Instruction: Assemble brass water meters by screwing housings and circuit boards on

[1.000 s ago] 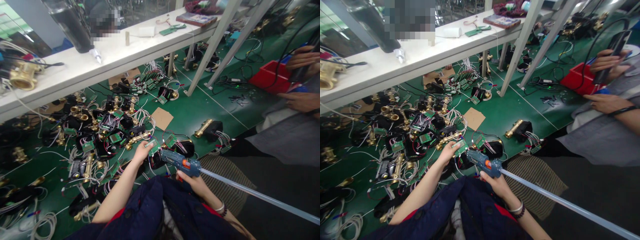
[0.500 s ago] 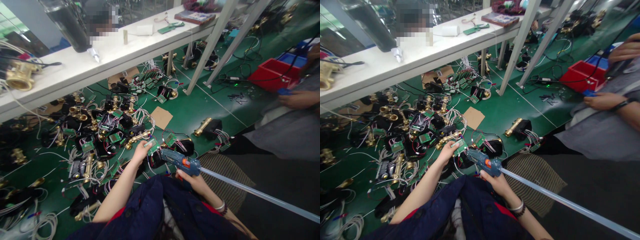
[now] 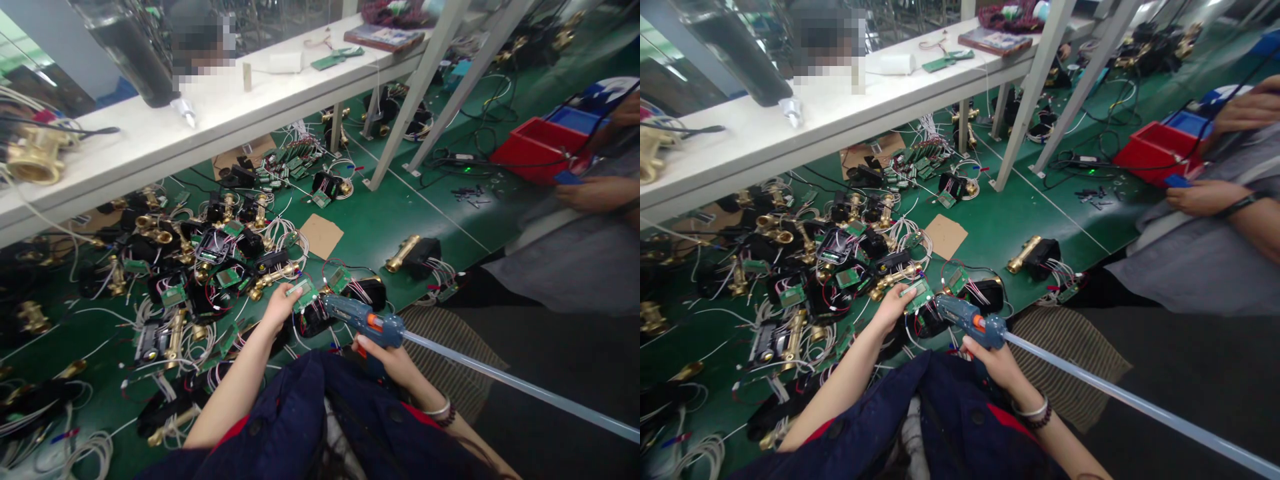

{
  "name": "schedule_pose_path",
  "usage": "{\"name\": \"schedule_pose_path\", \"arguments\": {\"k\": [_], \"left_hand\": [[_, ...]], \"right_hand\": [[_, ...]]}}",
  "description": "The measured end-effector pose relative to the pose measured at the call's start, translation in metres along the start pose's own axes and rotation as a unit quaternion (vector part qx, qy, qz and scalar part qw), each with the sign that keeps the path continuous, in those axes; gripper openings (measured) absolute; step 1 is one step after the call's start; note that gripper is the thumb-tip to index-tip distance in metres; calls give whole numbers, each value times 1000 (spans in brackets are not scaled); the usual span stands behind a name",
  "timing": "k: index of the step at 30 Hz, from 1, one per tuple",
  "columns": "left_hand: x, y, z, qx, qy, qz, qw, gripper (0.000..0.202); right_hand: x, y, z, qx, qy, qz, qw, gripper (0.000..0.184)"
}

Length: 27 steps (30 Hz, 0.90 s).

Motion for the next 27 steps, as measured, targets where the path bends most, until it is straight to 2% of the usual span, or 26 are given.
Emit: {"name": "schedule_pose_path", "arguments": {"k": [10,20,27], "left_hand": [[3,5,1,-5,-1,-6,1000,24],[2,6,0,-25,2,-1,1000,22],[2,6,-2,-100,4,13,995,25]], "right_hand": [[-2,1,4,14,24,-4,1000,44],[0,-1,4,21,11,0,1000,49],[-6,-1,12,27,7,-8,1000,48]]}}
Point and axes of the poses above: each hand's wrist, its own x-axis away from the middle knuckle, its own z-axis out of the back of the hand, y = z × x, the point moved 6 cm from there along -x, towards the middle knuckle, and after that the axes turned 14 degrees about x, right-handed, at the moved point
